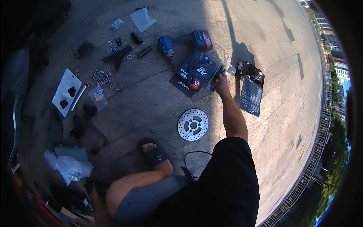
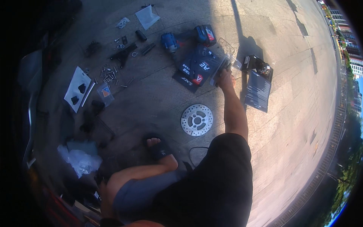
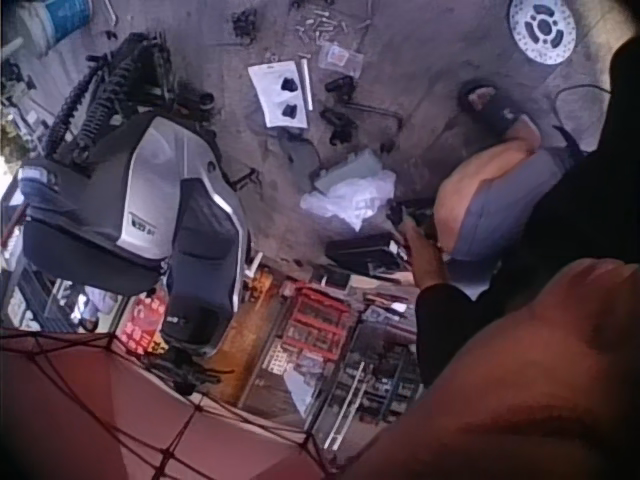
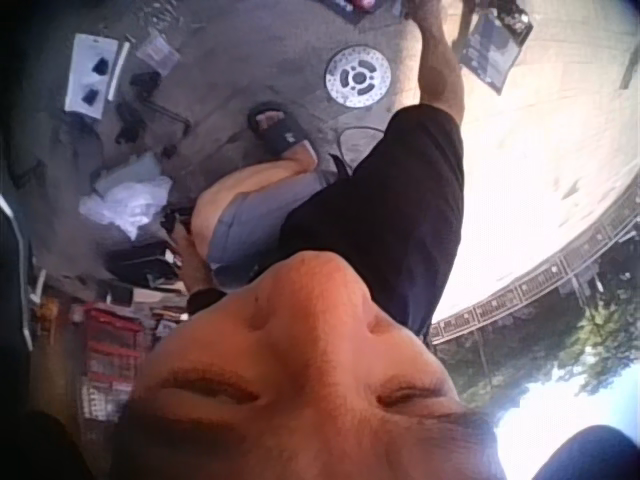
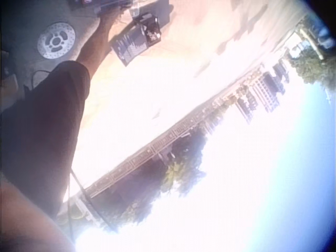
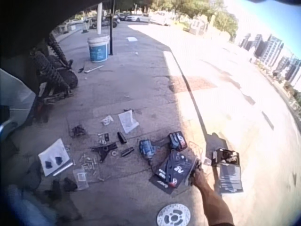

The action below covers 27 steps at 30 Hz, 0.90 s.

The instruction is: The person assembles a black metal frame by hand, inserting bolts and tightening them with a cordless impact driver. They handle multiple small parts and the frame, moving between the floor and a nearby tool cart.

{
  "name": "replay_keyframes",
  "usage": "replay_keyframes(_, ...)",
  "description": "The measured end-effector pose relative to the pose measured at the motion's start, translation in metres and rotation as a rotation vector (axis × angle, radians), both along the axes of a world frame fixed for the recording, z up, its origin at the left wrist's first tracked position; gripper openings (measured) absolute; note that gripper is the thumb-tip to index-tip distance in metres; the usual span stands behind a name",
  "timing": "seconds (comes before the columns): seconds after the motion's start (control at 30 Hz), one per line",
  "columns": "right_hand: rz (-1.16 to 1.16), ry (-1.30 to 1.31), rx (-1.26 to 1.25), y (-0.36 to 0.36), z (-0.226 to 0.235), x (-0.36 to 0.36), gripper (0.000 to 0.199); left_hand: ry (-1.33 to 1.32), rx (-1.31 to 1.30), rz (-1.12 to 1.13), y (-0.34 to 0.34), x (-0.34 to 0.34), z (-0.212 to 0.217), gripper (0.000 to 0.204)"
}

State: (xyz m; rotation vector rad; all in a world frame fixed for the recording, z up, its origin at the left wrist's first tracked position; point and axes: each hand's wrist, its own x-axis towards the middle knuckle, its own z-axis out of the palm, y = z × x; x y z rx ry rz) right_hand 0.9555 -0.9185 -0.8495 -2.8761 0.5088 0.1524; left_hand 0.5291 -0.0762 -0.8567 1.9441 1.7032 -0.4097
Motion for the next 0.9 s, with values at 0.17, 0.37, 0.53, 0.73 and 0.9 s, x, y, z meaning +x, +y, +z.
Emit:
replay_keyframes(0.17,-0.12,-0.082,0.197,-0.011,0.013,-0.021,0.039,-0.015,0.004,-0.014,0.007,-0.008,0.002,0.048)
replay_keyframes(0.37,-0.432,-0.02,0.928,-0.012,0.044,-0.052,0.03,-0.04,0.007,0.004,0.008,-0.018,-0.001,0.048)
replay_keyframes(0.53,-0.438,-0.214,1.701,-0.011,0.062,-0.079,0.037,-0.055,-0.019,-0.009,0.009,-0.017,-0.012,0.048)
replay_keyframes(0.73,-0.425,-0.386,1.983,0.0,0.071,-0.098,0.059,-0.042,-0.02,-0.031,0.023,-0.027,-0.021,0.048)
replay_keyframes(0.9,-0.238,-0.358,2.142,-0.01,0.068,-0.101,0.045,0.032,-0.027,-0.124,0.03,-0.03,-0.017,0.048)
